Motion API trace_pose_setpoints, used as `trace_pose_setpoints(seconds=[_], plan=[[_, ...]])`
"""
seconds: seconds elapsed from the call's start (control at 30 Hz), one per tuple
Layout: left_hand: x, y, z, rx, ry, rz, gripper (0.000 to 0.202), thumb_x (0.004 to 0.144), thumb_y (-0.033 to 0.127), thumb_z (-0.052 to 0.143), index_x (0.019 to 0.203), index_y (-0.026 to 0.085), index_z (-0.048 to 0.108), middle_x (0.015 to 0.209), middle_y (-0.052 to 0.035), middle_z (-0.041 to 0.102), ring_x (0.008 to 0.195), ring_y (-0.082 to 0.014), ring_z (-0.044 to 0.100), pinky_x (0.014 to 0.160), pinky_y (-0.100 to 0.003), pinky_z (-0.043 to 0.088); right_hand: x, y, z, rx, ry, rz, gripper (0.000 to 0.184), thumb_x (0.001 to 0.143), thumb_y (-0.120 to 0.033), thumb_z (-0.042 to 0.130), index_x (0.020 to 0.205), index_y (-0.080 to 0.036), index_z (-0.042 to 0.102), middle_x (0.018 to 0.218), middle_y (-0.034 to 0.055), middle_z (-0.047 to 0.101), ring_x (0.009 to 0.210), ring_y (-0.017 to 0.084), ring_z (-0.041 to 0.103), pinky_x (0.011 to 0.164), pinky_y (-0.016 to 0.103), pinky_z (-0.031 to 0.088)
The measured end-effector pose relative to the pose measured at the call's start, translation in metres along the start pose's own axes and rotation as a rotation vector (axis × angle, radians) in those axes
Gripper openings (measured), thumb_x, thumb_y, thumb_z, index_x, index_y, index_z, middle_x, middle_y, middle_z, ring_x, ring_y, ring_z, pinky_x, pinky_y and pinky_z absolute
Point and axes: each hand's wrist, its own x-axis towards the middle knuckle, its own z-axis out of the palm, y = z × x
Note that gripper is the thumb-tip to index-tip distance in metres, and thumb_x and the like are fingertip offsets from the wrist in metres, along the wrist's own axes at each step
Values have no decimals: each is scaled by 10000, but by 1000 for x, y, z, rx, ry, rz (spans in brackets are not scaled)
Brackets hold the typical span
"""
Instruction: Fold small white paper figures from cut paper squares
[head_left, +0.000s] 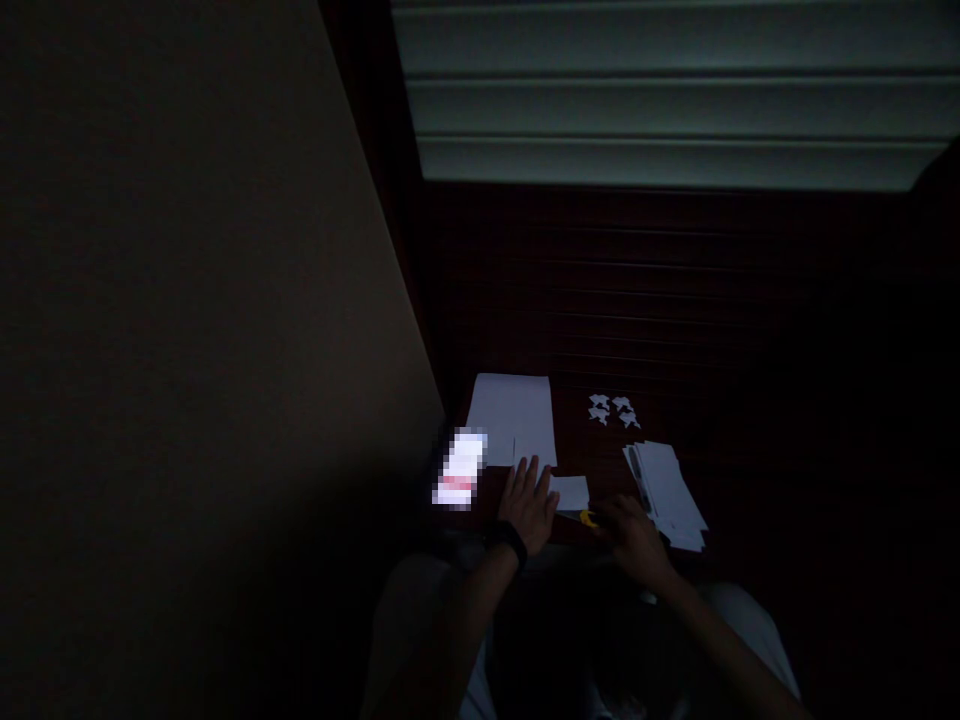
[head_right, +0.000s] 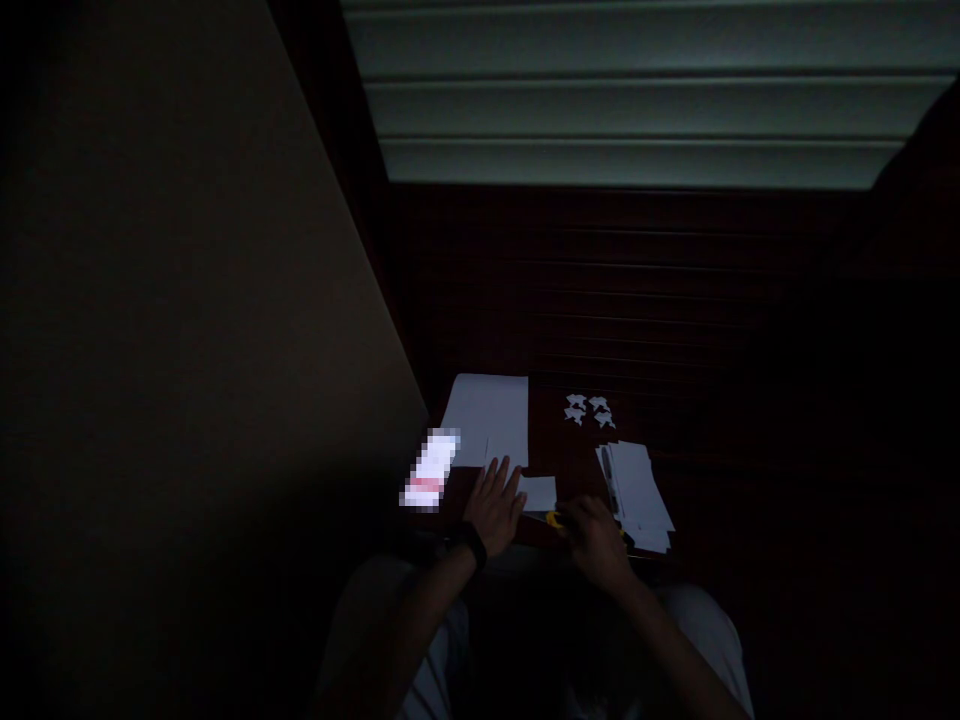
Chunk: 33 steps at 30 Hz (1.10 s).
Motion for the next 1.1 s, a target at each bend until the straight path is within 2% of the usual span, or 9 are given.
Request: trace_pose_setpoints(seconds=[0.13,0.23,0.4,0.53,0.67,0.8,0.97,1.1], plan=[[0,0,-1,-2,7,-1,509,909,406,260,1370,196,307,1472,-48,219,1358,-260,82,1093,-491,109,11,-1,5,91,25,44,456,659,-140,622,1100,-246,569,1056,59,605,996,254,534,856,416,412],[0,0,-2,-4,5,3,511,909,406,260,1370,191,305,1472,-52,217,1357,-262,84,1091,-497,112,21,-1,9,159,20,65,494,659,-161,616,1139,-247,534,1042,59,627,943,242,581,802,394,455],[-1,1,-4,-7,13,-1,503,911,392,267,1368,185,307,1474,-54,211,1358,-257,83,1097,-487,109,32,2,11,279,-23,75,477,668,-168,611,1129,-222,498,892,37,667,785,205,641,674,329,506],[-1,2,-3,-10,17,0,491,918,344,255,1374,165,287,1475,-61,206,1358,-247,84,1100,-480,112,26,-1,10,309,-39,59,419,665,-136,588,1065,-215,493,961,40,645,861,202,626,742,336,495],[1,-3,-3,-12,16,6,502,924,300,233,1388,109,231,1475,-93,194,1358,-234,84,1098,-463,133,16,-5,10,266,-39,34,365,654,-85,530,990,-228,513,1002,35,615,932,208,589,811,360,457],[-1,-18,-10,6,16,7,499,925,287,237,1391,108,223,1466,-100,220,1357,-227,95,1097,-457,139,12,-7,11,209,-24,13,308,675,-82,486,948,-224,507,987,38,598,901,201,578,778,339,450],[-14,-31,-15,36,-1,29,497,920,301,258,1392,148,236,1470,-74,219,1357,-232,102,1095,-463,141,5,-2,10,118,26,1,286,705,-164,549,981,-215,499,985,79,576,922,252,538,786,377,418],[-19,-30,-14,47,4,10,502,914,325,272,1389,162,255,1475,-62,204,1356,-238,104,1100,-466,120,-4,6,12,-132,118,33,293,722,-270,605,996,-208,521,953,108,558,918,303,498,790,428,385]])
